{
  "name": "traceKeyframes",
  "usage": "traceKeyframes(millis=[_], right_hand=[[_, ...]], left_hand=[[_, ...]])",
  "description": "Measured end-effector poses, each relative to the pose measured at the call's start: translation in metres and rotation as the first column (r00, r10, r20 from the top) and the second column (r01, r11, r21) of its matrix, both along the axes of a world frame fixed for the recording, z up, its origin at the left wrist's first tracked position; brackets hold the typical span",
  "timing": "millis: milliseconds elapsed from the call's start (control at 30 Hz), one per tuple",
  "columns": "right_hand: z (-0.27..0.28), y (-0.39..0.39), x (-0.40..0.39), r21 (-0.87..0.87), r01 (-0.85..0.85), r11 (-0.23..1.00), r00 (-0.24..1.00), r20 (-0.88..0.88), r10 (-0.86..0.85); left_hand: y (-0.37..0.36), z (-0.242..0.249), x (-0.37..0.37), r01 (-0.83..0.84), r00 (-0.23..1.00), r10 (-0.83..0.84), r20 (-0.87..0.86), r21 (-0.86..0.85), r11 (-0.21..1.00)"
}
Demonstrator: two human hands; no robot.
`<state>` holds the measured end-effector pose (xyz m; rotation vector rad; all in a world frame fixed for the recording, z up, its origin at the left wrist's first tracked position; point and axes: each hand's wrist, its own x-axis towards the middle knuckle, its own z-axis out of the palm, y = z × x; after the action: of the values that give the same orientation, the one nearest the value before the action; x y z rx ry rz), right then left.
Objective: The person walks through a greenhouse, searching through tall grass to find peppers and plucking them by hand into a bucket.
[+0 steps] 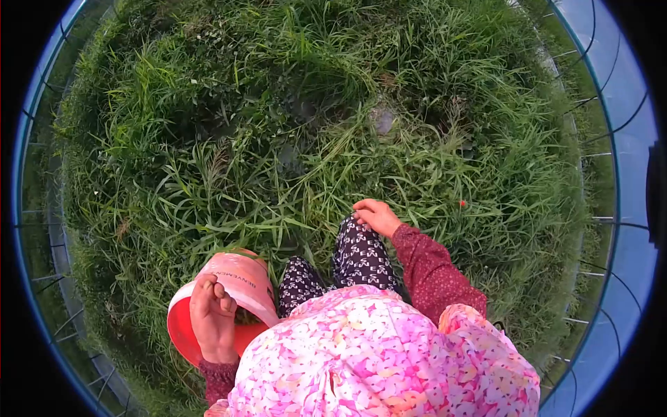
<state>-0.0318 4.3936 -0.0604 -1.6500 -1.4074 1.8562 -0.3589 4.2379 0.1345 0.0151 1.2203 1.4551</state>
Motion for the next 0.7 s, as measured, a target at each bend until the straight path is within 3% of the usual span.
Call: traceKeyframes(millis=[100,267,367,533,600,667,700], right_hand=[[-0.017,0.045,0.021,-0.048,0.119,0.992,0.991,0.065,-0.116],[-0.103,0.092,0.087,-0.201,0.201,0.959,0.975,0.134,-0.176],[-0.145,0.082,0.14,-0.276,0.349,0.895,0.928,0.234,-0.29],[-0.138,0.067,0.244,-0.418,0.575,0.703,0.818,0.32,-0.478],[-0.14,0.075,0.276,-0.377,0.628,0.681,0.771,0.423,-0.476],[-0.143,0.096,0.304,-0.385,0.725,0.571,0.689,0.397,-0.607],[-0.14,0.118,0.305,-0.332,0.745,0.578,0.667,0.385,-0.638]], left_hand=[[0.048,-0.002,-0.006,0.0,1.0,0.001,-0.017,0.076,0.997],[0.147,-0.026,0.009,0.052,0.994,-0.032,-0.1,0.208,0.977],[0.223,-0.05,0.043,0.021,0.999,-0.02,-0.044,0.014,1.0],[0.333,-0.034,0.078,0.145,0.986,-0.14,-0.087,0.056,0.988],[0.367,-0.031,0.086,0.165,0.982,-0.156,-0.104,0.09,0.982],[0.386,-0.033,0.097,0.159,0.987,-0.157,-0.041,0.076,0.984],[0.398,-0.035,0.098,0.16,0.987,-0.159,-0.023,0.08,0.984]])
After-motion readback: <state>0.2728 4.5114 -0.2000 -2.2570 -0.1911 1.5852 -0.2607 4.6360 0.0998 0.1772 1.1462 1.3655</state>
